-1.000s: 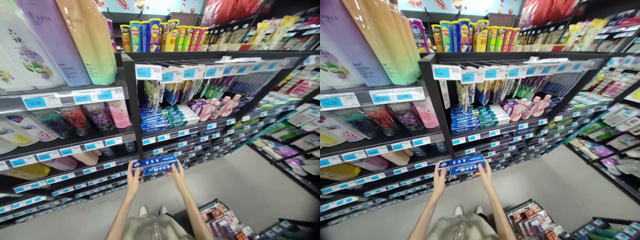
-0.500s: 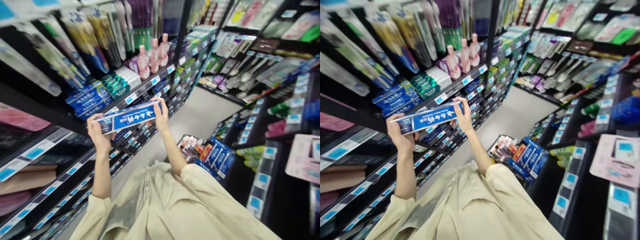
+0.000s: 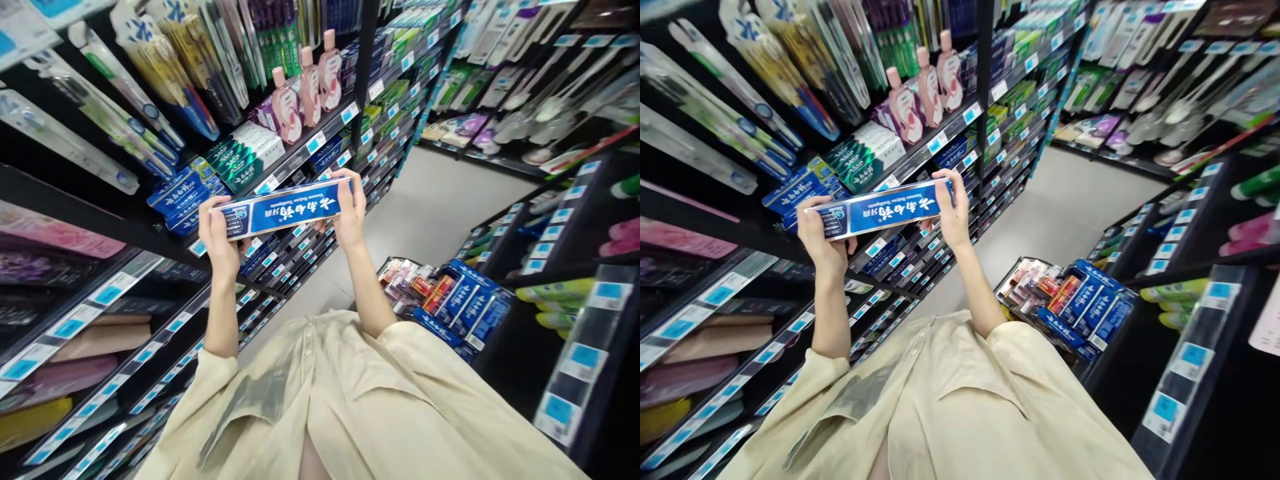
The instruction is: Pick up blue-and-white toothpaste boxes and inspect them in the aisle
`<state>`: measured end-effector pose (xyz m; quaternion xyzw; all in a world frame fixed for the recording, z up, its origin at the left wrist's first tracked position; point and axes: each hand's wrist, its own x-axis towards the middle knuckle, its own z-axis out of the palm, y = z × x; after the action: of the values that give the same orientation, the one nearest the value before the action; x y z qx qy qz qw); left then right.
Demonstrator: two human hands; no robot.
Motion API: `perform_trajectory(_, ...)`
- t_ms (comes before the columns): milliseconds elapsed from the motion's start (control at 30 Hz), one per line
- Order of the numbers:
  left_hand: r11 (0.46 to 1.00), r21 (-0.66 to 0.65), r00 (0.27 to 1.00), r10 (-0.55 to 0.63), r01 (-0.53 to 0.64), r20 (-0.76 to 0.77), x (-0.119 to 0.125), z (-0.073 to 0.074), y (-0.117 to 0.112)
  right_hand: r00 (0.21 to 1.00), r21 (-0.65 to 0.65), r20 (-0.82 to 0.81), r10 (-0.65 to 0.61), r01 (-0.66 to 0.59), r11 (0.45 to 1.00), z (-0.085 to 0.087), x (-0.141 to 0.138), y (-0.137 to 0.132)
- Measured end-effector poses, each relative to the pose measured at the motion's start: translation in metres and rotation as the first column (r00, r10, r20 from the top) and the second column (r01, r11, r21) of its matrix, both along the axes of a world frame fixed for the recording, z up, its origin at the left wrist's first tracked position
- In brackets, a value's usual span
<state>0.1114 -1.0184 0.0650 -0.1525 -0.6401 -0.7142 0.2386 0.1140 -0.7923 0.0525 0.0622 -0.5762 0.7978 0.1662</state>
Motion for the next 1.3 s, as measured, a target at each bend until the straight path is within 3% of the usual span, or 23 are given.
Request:
perform_trajectory(400,0.995,-0.095,1.0,0.019,-0.018,0.009,-0.001,0.005,-0.01,0.999,-0.03,-0.021,-0.049,0.048,0.998,-0.003,-0.013,-0.006)
perform_trajectory(633,0.988,-0.153,0.999,0.002,-0.009,-0.042,-0.008,-0.003,-0.018,0.997,-0.116,0.001,-0.077,0.076,0.99,-0.005,-0.016,-0.008)
perform_trajectory(767,0.949,-0.316,0.984,-0.071,0.017,-0.161,-0.01,-0.007,-0.015,0.991,-0.22,-0.007,-0.13,0.126,0.967,-0.005,-0.016,-0.008)
perform_trajectory(867,0.878,-0.477,0.936,-0.186,0.023,-0.298,-0.003,-0.012,-0.002,0.997,-0.26,0.05,-0.053,0.064,0.963,-0.009,-0.018,-0.004)
perform_trajectory(1000,0.766,-0.641,0.812,-0.34,-0.054,-0.474,0.015,-0.026,0.023,0.992,-0.262,0.122,0.026,0.007,0.965,-0.02,-0.022,0.011)
perform_trajectory(1133,0.612,-0.766,0.684,-0.476,-0.195,-0.553,0.03,-0.049,0.041,0.992,-0.351,0.113,-0.052,0.089,0.932,-0.028,-0.02,0.031)
perform_trajectory(1200,0.603,-0.762,0.651,-0.484,-0.237,-0.585,0.031,-0.063,0.047,0.984,-0.347,0.143,-0.103,0.148,0.926,-0.027,-0.017,0.039)
perform_trajectory(1300,0.673,-0.715,0.669,-0.445,-0.189,-0.595,0.025,-0.085,0.049,0.978,-0.284,0.15,-0.142,0.181,0.942,-0.024,-0.012,0.047)
